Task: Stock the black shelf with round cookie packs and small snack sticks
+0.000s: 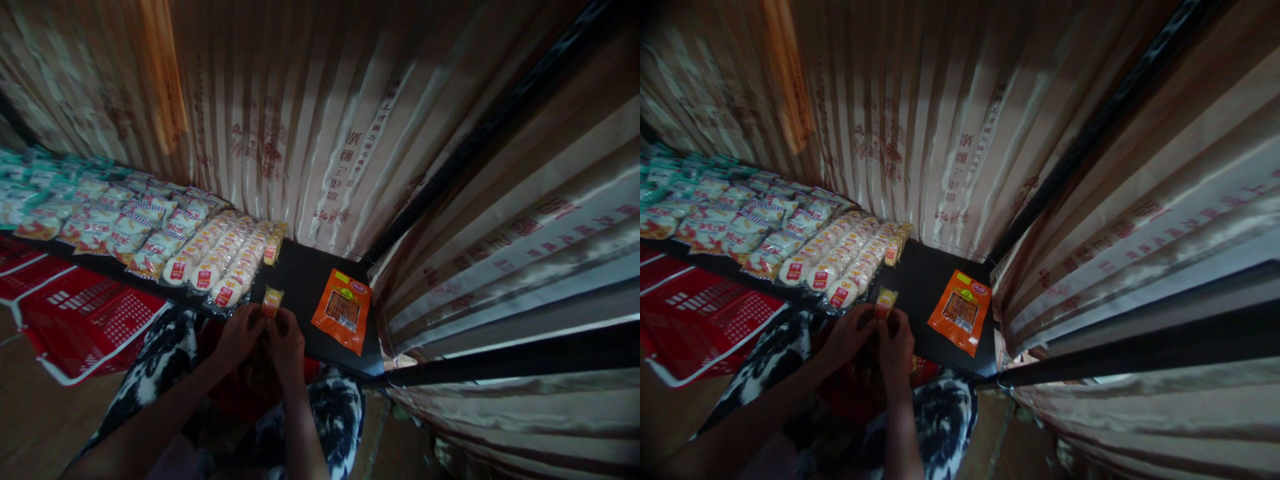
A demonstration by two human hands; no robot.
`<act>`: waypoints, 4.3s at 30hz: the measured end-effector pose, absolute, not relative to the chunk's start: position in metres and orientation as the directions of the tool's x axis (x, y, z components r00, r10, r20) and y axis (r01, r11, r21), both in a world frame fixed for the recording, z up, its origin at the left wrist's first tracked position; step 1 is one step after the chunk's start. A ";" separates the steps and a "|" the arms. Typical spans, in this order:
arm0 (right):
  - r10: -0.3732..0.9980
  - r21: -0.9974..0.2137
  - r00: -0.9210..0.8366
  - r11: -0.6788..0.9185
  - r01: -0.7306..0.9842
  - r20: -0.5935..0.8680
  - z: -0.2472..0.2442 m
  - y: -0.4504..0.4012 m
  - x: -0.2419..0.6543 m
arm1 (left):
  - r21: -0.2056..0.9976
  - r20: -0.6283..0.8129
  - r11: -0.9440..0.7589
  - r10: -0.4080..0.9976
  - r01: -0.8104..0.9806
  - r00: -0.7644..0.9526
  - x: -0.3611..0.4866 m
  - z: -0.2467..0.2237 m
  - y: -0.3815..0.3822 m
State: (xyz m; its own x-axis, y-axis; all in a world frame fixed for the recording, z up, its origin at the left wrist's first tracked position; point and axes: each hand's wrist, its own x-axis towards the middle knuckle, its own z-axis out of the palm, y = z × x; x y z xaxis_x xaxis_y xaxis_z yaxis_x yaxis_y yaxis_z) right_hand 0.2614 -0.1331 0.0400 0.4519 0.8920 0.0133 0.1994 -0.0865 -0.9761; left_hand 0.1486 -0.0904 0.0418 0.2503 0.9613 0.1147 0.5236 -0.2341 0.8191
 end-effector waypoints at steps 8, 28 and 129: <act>0.867 -0.935 0.490 -0.094 0.341 0.092 0.033 -0.116 0.265 | 0.825 0.176 -0.260 0.962 0.502 0.209 0.157 0.028 -0.084; 0.850 -0.905 0.504 -0.081 0.419 0.157 0.030 -0.066 0.271 | 0.797 0.358 -0.405 0.914 0.449 0.189 0.175 0.013 -0.065; 0.832 -0.833 0.505 -0.101 0.544 0.230 0.008 -0.026 0.288 | 0.668 0.512 -0.589 0.807 0.455 0.294 0.192 0.024 -0.047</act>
State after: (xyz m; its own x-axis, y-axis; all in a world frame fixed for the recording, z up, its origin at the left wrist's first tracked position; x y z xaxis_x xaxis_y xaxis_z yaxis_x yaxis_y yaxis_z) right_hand 0.2878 -0.0256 0.0080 0.5051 0.8320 0.2296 0.5444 -0.1007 -0.8328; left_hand 0.1923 -0.0474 0.0243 0.2936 0.8073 0.5120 0.4553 -0.5890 0.6676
